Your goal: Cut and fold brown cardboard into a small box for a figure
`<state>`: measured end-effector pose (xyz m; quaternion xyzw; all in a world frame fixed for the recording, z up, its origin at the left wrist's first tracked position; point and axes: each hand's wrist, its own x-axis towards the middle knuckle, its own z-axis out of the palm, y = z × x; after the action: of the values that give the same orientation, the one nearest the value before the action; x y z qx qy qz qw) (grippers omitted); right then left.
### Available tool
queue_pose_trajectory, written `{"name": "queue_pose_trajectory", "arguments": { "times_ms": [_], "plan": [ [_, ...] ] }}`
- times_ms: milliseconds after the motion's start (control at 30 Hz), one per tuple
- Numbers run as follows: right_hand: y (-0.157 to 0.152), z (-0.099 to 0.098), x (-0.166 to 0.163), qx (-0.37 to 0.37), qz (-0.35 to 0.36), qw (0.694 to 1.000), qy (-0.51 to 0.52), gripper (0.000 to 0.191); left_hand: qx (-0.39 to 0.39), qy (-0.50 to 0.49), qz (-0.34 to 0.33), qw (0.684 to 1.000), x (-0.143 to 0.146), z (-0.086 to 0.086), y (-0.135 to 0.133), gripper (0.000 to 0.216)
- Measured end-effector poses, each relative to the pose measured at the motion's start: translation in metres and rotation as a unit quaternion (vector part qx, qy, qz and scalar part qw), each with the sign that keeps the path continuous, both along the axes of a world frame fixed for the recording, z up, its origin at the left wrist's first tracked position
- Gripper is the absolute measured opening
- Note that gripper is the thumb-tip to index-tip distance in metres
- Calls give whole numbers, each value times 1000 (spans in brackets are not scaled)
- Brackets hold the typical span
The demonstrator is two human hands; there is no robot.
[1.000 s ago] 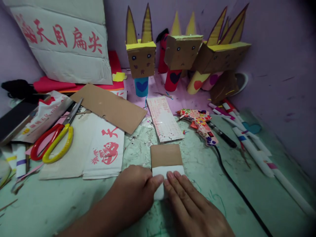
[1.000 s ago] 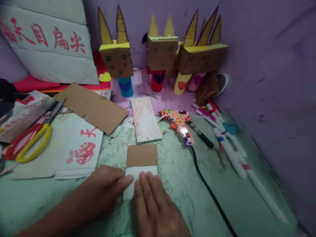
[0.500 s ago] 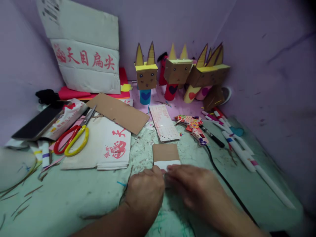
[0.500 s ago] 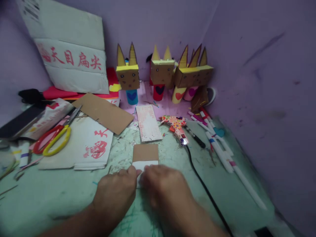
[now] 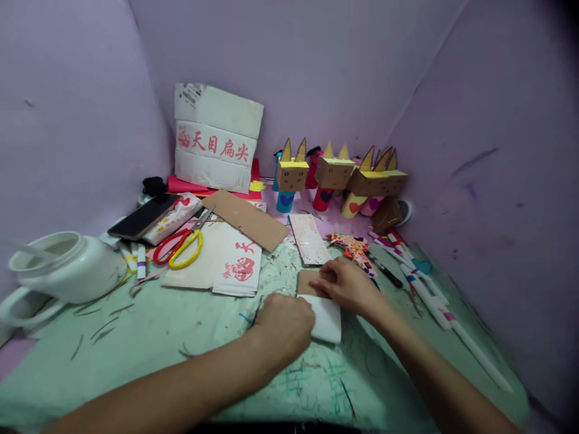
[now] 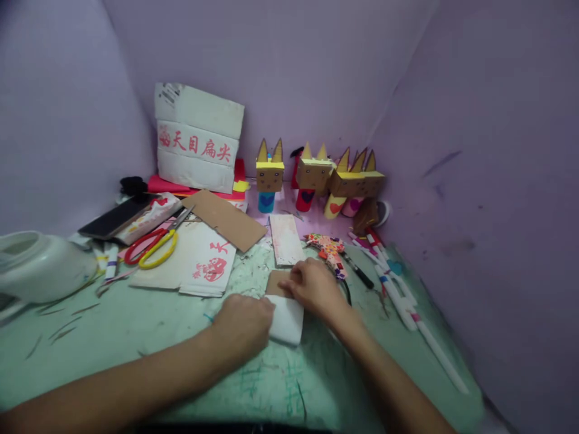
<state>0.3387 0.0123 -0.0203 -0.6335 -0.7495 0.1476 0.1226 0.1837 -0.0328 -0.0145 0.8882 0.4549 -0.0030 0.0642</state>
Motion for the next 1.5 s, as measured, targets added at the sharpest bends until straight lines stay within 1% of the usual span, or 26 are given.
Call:
{"name": "queue_pose_trajectory", "arguments": {
  "times_ms": [67, 100, 133, 200, 267, 333, 400, 467, 533, 567, 600, 633, 667, 700, 733, 767, 800, 833, 867, 900, 967, 1033, 1200, 1300, 1433, 1500],
  "plan": [
    [-2, 7, 11, -73, -39, 989, 119, 24, 37, 2, 46, 998, -19, 11, 2, 18],
    [-5, 11, 16, -107, -67, 972, 196, 26, 59, 3, 72, 996, -28, 17, 3, 22],
    [-9, 14, 21, -131, -101, 947, 276, 28, 85, -1, 99, 992, -36, 23, 2, 25],
    [-22, 17, 25, -151, -173, 879, 418, 30, 155, -37, 139, 977, -46, 35, -4, 28],
    [-39, 15, 20, -146, -229, 809, 522, 29, 232, -111, 146, 955, -48, 42, -14, 25],
    [-57, 9, 8, -139, -268, 741, 601, 27, 274, -178, 102, 940, -44, 42, -25, 18],
    [-76, 0, -9, -134, -298, 675, 661, 24, 259, -194, 27, 946, -35, 33, -35, 21],
    [-95, -10, -26, -140, -300, 639, 694, 25, 212, -164, -34, 963, -26, 18, -39, 38],
    [-114, -16, -35, -175, -274, 623, 711, 29, 184, -139, -62, 971, -22, -1, -38, 46],
    [-122, -18, -35, -207, -262, 626, 705, 31, 186, -138, -74, 970, -22, -11, -37, 45],
    [-129, -20, -32, -252, -241, 640, 685, 35, 198, -148, -88, 965, -23, -21, -36, 44],
    [-134, -20, -25, -301, -211, 667, 649, 37, 215, -163, -102, 958, -27, -30, -35, 44],
    [-137, -20, -16, -336, -166, 707, 599, 39, 236, -179, -113, 948, -31, -38, -35, 44],
    [-139, -20, -6, -343, -115, 765, 533, 37, 256, -194, -120, 939, -35, -46, -36, 45],
    [-138, -20, 4, -318, -87, 825, 458, 32, 271, -202, -126, 933, -40, -52, -37, 46],
    [-136, -20, 14, -258, -77, 885, 381, 25, 282, -204, -129, 928, -44, -58, -38, 47],
    [-132, -20, 22, -172, -60, 934, 308, 13, 290, -203, -134, 926, -48, -62, -39, 46],
    [-126, -19, 27, -94, -18, 963, 253, 2, 294, -199, -138, 925, -50, -65, -41, 46],
    [-120, -20, 29, -28, 33, 975, 217, 17, 297, -196, -144, 923, -52, -66, -41, 45],
    [-114, -20, 29, 18, 90, 976, 196, 30, 298, -192, -146, 923, -52, -66, -42, 45],
    [-103, -23, 25, 56, 186, 964, 184, 47, 300, -186, -147, 924, -51, -62, -42, 44],
    [-95, -28, 19, 62, 226, 956, 177, 55, 299, -177, -139, 927, -49, -55, -42, 41],
    [-91, -41, 15, 93, 238, 954, 157, 63, 252, -128, -91, 955, -42, -41, -40, 34],
    [-91, -44, 16, 104, 235, 954, 154, 65, 215, -124, -89, 965, -41, -44, -39, 31],
    [-88, -43, 14, 128, 225, 953, 156, 59, 186, -158, -77, 967, -43, -50, -37, 24],
    [-86, -42, 14, 136, 223, 953, 156, 53, 146, -161, -77, 973, -44, -47, -33, 20]
  ]
}}
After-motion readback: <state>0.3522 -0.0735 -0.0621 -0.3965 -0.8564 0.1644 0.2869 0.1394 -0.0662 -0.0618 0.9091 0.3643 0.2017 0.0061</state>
